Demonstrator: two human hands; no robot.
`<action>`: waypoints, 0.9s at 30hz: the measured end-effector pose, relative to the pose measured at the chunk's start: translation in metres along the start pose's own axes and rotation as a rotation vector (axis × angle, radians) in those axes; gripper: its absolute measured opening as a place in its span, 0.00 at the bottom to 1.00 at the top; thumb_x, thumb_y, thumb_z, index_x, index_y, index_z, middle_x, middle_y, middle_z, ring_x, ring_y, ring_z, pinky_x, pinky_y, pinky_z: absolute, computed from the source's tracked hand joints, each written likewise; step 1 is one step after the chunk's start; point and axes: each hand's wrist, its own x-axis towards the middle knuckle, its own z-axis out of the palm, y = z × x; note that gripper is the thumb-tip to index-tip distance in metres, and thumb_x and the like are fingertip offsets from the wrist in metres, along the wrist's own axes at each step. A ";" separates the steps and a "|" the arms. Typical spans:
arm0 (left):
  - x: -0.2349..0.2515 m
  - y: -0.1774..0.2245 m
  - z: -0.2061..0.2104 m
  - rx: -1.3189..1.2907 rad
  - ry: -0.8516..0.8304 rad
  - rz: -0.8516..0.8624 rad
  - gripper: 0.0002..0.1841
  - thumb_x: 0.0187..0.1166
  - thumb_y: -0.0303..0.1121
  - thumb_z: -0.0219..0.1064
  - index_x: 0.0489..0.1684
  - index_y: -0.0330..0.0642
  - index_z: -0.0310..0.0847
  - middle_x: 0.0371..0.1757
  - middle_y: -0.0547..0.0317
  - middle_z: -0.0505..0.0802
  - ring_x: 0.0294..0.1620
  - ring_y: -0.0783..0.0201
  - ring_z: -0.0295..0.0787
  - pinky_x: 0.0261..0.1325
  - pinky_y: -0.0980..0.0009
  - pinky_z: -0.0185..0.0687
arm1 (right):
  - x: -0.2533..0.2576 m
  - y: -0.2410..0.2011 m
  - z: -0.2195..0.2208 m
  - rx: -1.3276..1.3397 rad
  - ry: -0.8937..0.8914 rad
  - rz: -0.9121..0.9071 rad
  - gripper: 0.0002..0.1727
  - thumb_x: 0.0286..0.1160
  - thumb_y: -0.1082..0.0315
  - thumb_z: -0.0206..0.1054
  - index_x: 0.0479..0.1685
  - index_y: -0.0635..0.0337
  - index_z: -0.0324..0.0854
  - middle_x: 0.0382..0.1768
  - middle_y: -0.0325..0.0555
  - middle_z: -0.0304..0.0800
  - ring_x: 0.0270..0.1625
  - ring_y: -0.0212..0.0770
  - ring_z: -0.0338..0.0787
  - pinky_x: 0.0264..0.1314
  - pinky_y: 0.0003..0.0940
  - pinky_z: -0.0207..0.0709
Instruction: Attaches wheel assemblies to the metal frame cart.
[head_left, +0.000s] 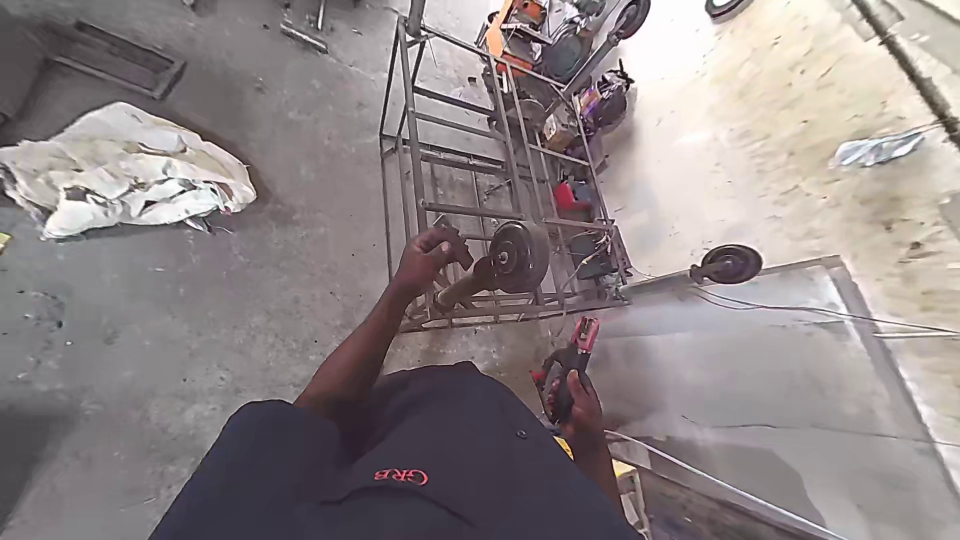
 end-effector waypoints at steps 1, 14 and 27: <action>-0.005 0.003 -0.002 -0.148 -0.002 -0.013 0.11 0.84 0.28 0.63 0.60 0.38 0.81 0.58 0.47 0.93 0.59 0.51 0.92 0.68 0.47 0.85 | 0.002 0.002 0.000 0.003 0.000 0.007 0.19 0.91 0.54 0.53 0.70 0.54 0.70 0.29 0.44 0.84 0.21 0.37 0.86 0.19 0.32 0.84; -0.050 0.046 0.040 0.199 0.161 -0.032 0.07 0.86 0.30 0.60 0.44 0.43 0.85 0.43 0.54 0.95 0.44 0.58 0.94 0.56 0.52 0.92 | 0.057 0.003 0.000 0.084 -0.126 0.040 0.21 0.90 0.53 0.56 0.70 0.56 0.69 0.29 0.43 0.84 0.22 0.38 0.85 0.22 0.33 0.84; -0.107 -0.054 0.169 1.285 0.354 0.314 0.08 0.79 0.28 0.68 0.42 0.35 0.93 0.41 0.58 0.96 0.44 0.72 0.93 0.54 0.71 0.91 | 0.249 -0.030 -0.064 0.145 -0.426 0.066 0.16 0.91 0.57 0.53 0.64 0.59 0.72 0.29 0.42 0.86 0.24 0.37 0.88 0.25 0.34 0.87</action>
